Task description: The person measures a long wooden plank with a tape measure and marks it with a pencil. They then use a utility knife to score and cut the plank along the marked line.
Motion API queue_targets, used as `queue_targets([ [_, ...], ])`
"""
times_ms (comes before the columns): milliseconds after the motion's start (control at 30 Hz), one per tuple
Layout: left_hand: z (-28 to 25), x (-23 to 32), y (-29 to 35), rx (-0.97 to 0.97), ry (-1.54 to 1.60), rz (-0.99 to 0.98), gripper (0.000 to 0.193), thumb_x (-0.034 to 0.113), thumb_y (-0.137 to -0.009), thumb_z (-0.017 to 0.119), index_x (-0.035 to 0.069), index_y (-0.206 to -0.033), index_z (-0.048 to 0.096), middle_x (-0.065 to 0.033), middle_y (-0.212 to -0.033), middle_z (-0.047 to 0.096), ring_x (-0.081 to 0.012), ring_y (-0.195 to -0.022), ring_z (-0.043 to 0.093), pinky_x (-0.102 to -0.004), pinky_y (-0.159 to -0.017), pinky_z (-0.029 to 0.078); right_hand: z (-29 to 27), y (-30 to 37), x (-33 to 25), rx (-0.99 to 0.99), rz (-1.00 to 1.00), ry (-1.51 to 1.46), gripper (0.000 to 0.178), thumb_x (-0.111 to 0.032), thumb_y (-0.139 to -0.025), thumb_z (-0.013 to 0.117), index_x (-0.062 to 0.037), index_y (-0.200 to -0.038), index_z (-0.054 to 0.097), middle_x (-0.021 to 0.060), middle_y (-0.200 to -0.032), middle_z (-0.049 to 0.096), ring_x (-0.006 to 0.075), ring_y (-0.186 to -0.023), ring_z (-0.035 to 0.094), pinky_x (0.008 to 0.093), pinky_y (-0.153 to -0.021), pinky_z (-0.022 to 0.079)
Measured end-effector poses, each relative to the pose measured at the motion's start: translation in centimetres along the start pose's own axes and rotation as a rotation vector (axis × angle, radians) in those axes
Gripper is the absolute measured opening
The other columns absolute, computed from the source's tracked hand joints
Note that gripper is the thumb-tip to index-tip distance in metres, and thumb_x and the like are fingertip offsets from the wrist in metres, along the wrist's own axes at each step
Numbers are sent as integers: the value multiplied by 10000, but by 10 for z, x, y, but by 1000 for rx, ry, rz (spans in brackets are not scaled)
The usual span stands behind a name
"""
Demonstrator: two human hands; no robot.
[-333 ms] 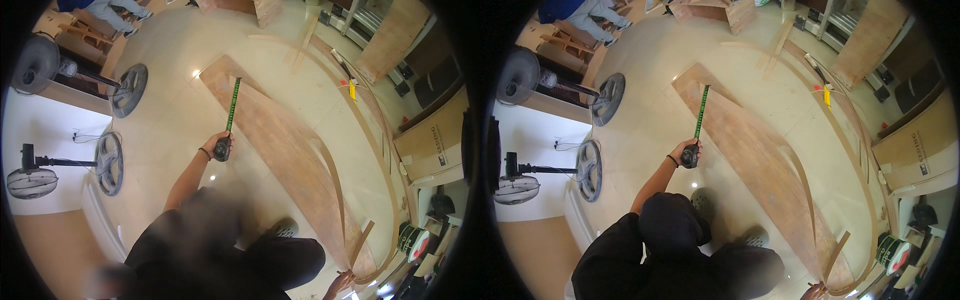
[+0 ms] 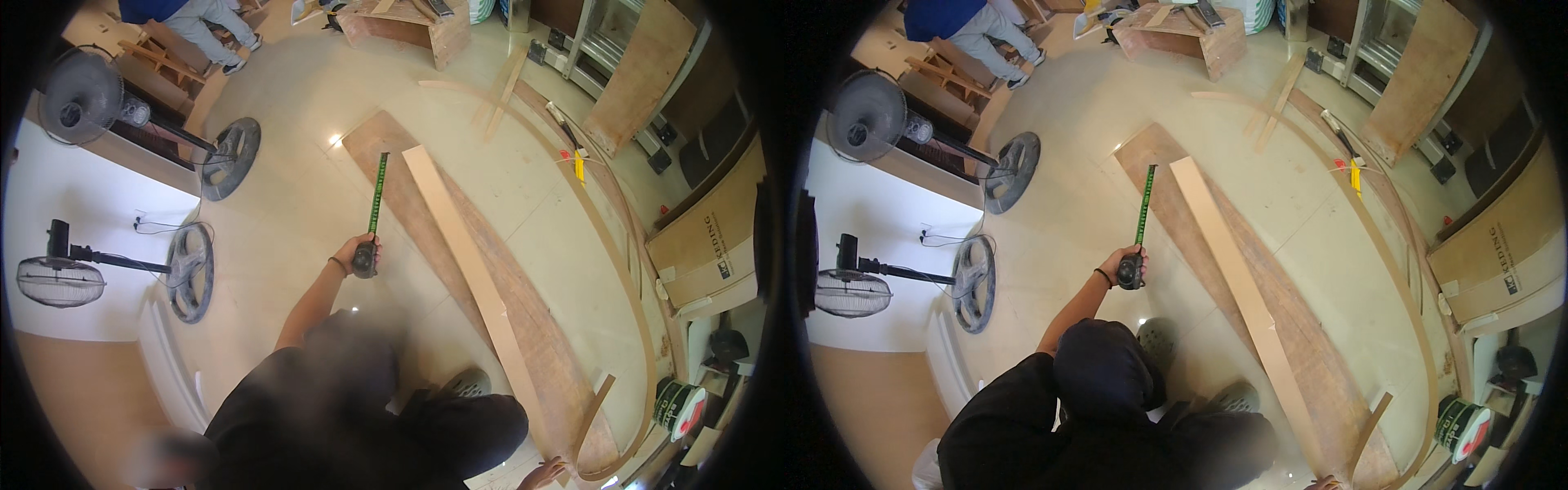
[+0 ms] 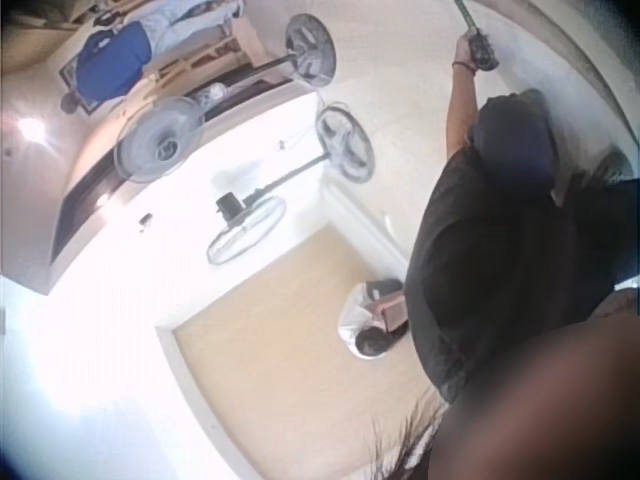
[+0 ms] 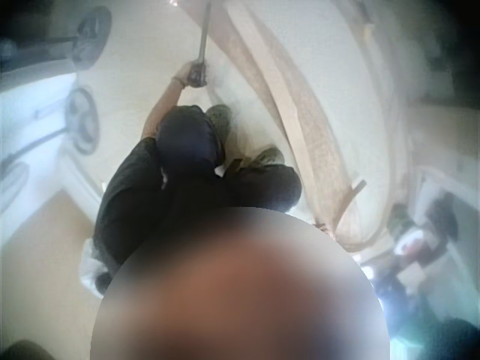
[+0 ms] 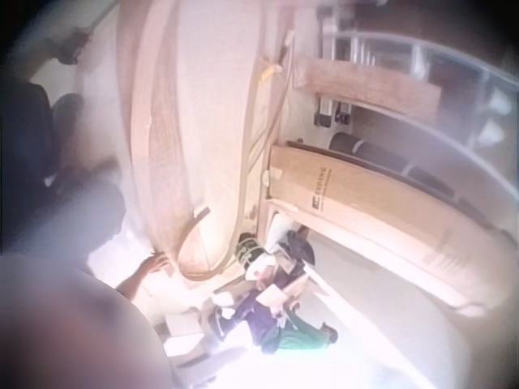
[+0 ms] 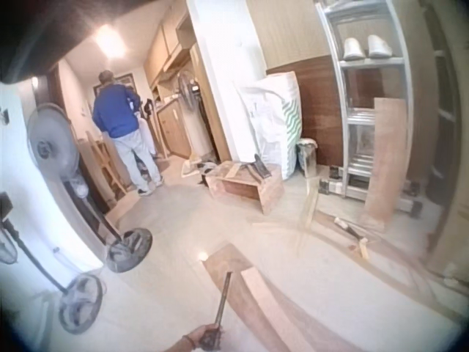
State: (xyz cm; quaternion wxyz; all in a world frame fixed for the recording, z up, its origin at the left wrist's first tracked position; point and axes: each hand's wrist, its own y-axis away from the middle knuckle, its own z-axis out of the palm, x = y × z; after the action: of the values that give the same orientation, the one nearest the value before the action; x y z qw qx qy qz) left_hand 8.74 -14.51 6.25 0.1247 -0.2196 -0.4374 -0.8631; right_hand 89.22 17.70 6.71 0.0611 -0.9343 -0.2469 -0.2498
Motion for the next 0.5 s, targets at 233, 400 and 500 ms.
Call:
queue_targets([
  [233,-33,-13,30,62,-10,4,270,289,-1008,505,61,-884,574,-73,-846,596,-214,-717,624,-363,-704,547,-36,-26,-27,-69,241,-307,473,-137,-885,658,-14,-1286,439,213,-1218,571,412,-1035,566,491,-820,477],
  [400,-39,-22,35,92,-303,169,349,299,-1012,484,16,-866,627,-81,-853,634,-220,-724,652,-355,-725,551,-107,-103,-168,40,-84,-970,526,-177,-874,710,0,-1282,428,203,-1347,531,394,-1023,572,459,-784,474],
  [500,-54,-28,23,113,-112,146,285,314,-984,556,48,-914,627,-117,-855,671,-250,-725,667,-401,-695,562,-123,-144,-231,22,-339,-973,446,-192,-864,706,-1,-1177,452,204,-1375,516,405,-1167,537,495,-912,453],
])
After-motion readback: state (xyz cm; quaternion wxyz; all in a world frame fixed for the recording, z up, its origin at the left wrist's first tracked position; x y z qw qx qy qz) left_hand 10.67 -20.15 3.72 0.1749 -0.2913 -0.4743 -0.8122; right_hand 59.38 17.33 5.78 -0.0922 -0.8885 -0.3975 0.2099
